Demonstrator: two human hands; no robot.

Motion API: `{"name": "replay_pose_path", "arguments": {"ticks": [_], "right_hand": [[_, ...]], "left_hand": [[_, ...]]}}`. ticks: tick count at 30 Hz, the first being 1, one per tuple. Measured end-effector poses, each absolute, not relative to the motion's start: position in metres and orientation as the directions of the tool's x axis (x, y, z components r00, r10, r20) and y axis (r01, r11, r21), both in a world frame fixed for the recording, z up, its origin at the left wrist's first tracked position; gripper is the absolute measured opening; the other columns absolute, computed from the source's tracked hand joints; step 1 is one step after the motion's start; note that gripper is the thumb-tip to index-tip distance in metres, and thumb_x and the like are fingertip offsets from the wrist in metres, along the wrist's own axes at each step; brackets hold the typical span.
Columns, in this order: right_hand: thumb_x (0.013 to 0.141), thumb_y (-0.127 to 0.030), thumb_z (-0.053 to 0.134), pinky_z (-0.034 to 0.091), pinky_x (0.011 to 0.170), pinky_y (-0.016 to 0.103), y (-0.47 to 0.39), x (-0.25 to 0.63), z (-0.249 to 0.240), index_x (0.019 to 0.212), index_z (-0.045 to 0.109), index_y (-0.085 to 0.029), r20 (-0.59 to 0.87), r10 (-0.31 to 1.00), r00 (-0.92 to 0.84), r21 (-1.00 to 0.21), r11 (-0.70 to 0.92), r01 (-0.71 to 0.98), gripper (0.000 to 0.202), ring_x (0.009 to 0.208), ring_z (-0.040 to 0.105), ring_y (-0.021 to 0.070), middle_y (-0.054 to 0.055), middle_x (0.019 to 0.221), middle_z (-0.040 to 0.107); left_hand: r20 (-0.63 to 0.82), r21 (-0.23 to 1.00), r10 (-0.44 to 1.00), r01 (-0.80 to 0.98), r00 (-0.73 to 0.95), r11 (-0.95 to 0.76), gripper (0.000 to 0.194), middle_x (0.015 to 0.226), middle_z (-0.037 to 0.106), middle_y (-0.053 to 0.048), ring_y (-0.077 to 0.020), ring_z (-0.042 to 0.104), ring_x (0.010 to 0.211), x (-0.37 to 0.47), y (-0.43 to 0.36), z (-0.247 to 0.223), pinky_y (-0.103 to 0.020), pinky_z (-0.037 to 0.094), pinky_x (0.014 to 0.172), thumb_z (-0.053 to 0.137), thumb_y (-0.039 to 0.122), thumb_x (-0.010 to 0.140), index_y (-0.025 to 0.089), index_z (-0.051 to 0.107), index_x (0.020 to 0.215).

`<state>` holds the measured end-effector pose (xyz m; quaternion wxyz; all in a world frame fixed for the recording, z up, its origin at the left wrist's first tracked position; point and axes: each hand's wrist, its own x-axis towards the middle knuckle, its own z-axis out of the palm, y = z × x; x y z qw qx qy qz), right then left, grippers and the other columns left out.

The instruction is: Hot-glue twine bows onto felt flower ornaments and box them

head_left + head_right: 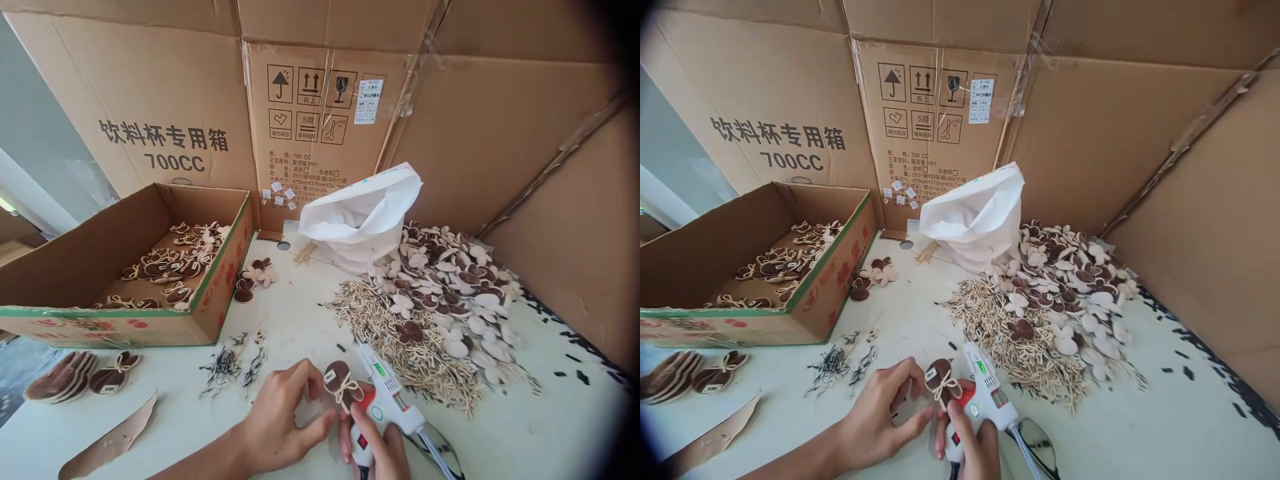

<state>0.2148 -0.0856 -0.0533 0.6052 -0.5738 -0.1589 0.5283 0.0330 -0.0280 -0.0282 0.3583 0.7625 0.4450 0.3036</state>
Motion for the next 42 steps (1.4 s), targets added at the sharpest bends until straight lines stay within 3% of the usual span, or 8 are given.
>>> {"name": "replay_pose_path", "arguments": {"ticks": [4,8,13,22,27,33,37,42], "right_hand": [[0.066,-0.055,0.104,0.052,0.051,0.035,-0.083,0.204,-0.036,0.068,0.066,-0.025,-0.465,0.803,0.372,-0.81,-0.217,-0.545,0.049,0.048,0.059,0.02,-0.001,0.055,0.07],[0.064,-0.05,0.106,0.049,0.048,0.033,-0.083,0.206,-0.026,0.076,0.071,-0.024,-0.455,0.828,0.328,-0.795,-0.212,-0.568,0.046,0.048,0.058,0.0195,0.002,0.065,0.076],[0.064,-0.051,0.106,0.049,0.051,0.033,-0.084,0.205,-0.028,0.076,0.072,-0.024,-0.504,0.807,0.309,-0.783,-0.277,-0.557,0.044,0.05,0.057,0.0203,-0.001,0.054,0.069],[0.061,-0.051,0.107,0.041,0.048,0.029,-0.081,0.198,-0.027,0.072,0.069,-0.021,-0.434,0.836,0.336,-0.822,-0.215,-0.528,0.05,0.043,0.053,0.0136,0.001,0.06,0.073],[0.076,-0.042,0.099,0.037,0.047,0.025,-0.079,0.2,-0.022,0.095,0.075,-0.02,-0.349,0.886,0.304,-0.833,-0.145,-0.534,0.038,0.043,0.05,0.0116,0.001,0.067,0.073],[0.079,-0.041,0.097,0.042,0.052,0.028,-0.081,0.202,-0.013,0.092,0.07,-0.022,-0.404,0.866,0.294,-0.81,-0.19,-0.554,0.036,0.048,0.049,0.0137,0.003,0.071,0.075],[0.077,-0.048,0.098,0.044,0.053,0.029,-0.081,0.203,-0.009,0.086,0.069,-0.022,-0.448,0.843,0.297,-0.795,-0.224,-0.563,0.04,0.048,0.047,0.0125,0.002,0.072,0.075],[0.078,-0.053,0.098,0.043,0.054,0.027,-0.081,0.204,-0.008,0.094,0.073,-0.021,-0.447,0.854,0.267,-0.789,-0.236,-0.567,0.043,0.05,0.049,0.0127,0.002,0.07,0.074]], "left_hand": [[0.016,0.853,0.922,0.476,0.388,-0.215,0.037,0.072,0.059,0.006,-0.0145,0.051,0.062,0.034,-0.028,-0.025,-0.026,0.034,0.059,0.083,0.045,0.089,0.023,0.054,0.096],[-0.052,0.929,0.864,0.341,0.501,-0.141,0.037,0.087,0.069,0.002,-0.0137,0.052,0.065,0.031,-0.022,-0.018,-0.025,0.039,0.062,0.078,0.046,0.095,0.022,0.066,0.121],[-0.038,0.971,0.828,0.217,0.559,-0.102,0.041,0.068,0.065,0.0,-0.0138,0.046,0.06,0.032,-0.02,-0.011,-0.025,0.036,0.056,0.073,0.058,0.1,0.017,0.077,0.096],[-0.101,0.993,0.828,0.11,0.552,0.048,0.05,0.068,0.065,-0.002,-0.0128,0.047,0.059,0.032,-0.023,-0.014,-0.025,0.035,0.056,0.064,0.063,0.106,0.016,0.075,0.091],[-0.096,0.995,0.945,0.048,0.313,0.085,0.046,0.065,0.051,0.004,-0.0126,0.042,0.06,0.027,-0.018,-0.022,-0.024,0.033,0.058,0.059,0.061,0.109,0.019,0.064,0.092],[-0.063,0.994,0.982,0.075,-0.181,0.077,0.057,0.065,0.04,0.003,-0.0147,0.035,0.061,0.015,-0.007,-0.022,-0.027,0.032,0.058,0.049,0.059,0.111,0.022,0.044,0.069],[-0.054,0.987,0.994,0.146,-0.09,0.066,0.054,0.068,0.047,0.001,-0.0174,0.044,0.065,0.011,-0.006,-0.016,-0.029,0.036,0.062,0.048,0.058,0.11,0.021,0.056,0.071],[-0.092,0.995,0.948,0.074,0.304,0.073,0.042,0.083,0.066,-0.003,-0.0203,0.059,0.08,0.018,-0.01,-0.012,-0.031,0.046,0.076,0.054,0.058,0.11,0.02,0.068,0.098]]}}
